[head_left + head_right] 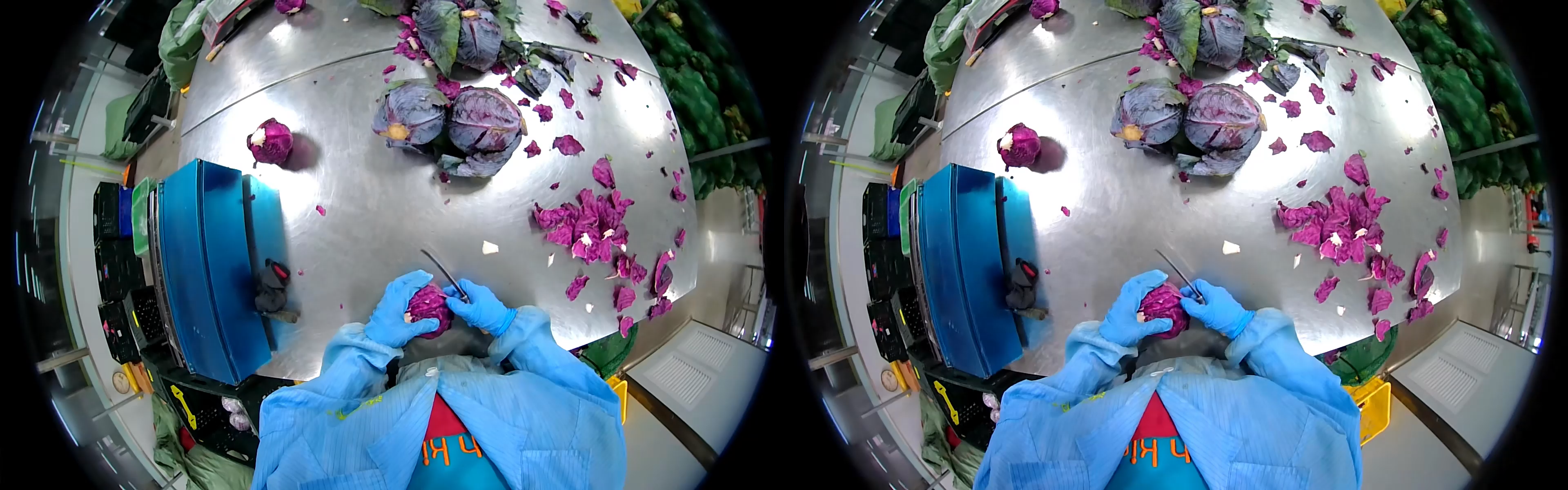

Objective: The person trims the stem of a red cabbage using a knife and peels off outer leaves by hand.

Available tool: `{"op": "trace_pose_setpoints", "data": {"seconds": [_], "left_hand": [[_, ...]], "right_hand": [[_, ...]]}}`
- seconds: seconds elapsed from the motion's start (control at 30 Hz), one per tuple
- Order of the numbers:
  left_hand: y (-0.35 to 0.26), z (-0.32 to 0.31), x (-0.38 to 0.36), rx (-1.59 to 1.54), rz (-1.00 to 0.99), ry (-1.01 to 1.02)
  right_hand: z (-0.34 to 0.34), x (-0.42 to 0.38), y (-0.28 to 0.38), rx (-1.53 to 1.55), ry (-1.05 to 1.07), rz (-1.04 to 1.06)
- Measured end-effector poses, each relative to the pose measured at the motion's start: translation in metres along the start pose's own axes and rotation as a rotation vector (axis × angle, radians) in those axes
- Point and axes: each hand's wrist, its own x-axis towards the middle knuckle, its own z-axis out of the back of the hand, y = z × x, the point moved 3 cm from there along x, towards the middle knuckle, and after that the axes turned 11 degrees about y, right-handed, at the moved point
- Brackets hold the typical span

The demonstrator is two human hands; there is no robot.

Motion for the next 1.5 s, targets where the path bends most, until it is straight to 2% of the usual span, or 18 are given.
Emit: {"op": "trace_pose_setpoints", "data": {"seconds": [0.13,0.2,0.23,0.3,0.37,0.47,0.57,0.67,0.77,0.8,0.93,1.03,1.13,1.23,1.27,1.37,1.43,1.5], "left_hand": [[0.034,0.016,-0.017,-0.547,0.017,0.032],[0.043,0.025,-0.023,-0.607,0.033,0.036],[0.046,0.026,-0.032,-0.641,0.054,0.046],[0.049,0.026,-0.031,-0.561,0.03,0.074],[0.042,0.026,-0.026,-0.573,0.024,0.101],[0.041,0.023,-0.024,-0.686,0.082,0.081],[0.04,0.016,-0.027,-0.596,0.081,-0.094],[0.052,-0.006,-0.05,-0.711,0.473,-0.412],[0.029,-0.025,-0.052,-1.552,0.496,-0.289],[0.006,-0.021,-0.051,-1.531,0.704,-0.333],[0.012,-0.033,-0.034,-1.538,0.332,-0.402],[0.01,-0.03,-0.033,-1.562,0.378,-0.423],[0.023,-0.03,-0.03,-1.61,0.338,-0.35],[0.016,-0.022,-0.02,-1.644,0.252,-0.223],[0.009,-0.017,-0.018,-1.671,0.234,-0.177],[-0.009,0.002,-0.017,-1.674,0.198,-0.055],[-0.005,0.008,-0.015,-1.635,0.189,0.044],[-0.006,0.01,-0.014,-1.629,0.169,0.101]], "right_hand": [[0.028,-0.004,-0.05,-0.316,-0.187,0.21],[0.053,-0.017,-0.052,-0.225,-0.355,0.179],[0.068,-0.022,-0.046,-0.291,-0.493,0.34],[0.085,-0.043,0.008,-0.867,-0.815,0.281],[0.089,-0.048,0.035,-0.808,-0.98,0.386],[0.051,-0.025,0.047,-0.622,-0.541,0.438],[-0.009,0.018,0.033,-0.208,-0.01,0.187],[-0.031,0.032,0.027,-0.177,0.02,0.22],[-0.029,0.036,0.034,-0.16,0.065,0.099],[-0.027,0.037,0.036,-0.169,0.089,0.07],[-0.02,0.043,0.025,-0.219,0.097,0.049],[-0.024,0.043,0.021,-0.163,0.02,0.295],[-0.028,0.028,0.03,-0.88,-0.252,0.592],[-0.019,0.015,0.041,-0.73,-0.301,0.692],[-0.015,0.009,0.047,-0.455,-0.305,0.78],[0.008,-0.018,0.07,0.31,-0.36,0.423],[0.041,-0.029,0.088,0.597,-0.548,0.633],[0.077,-0.037,0.102,0.487,-0.735,0.693]]}}
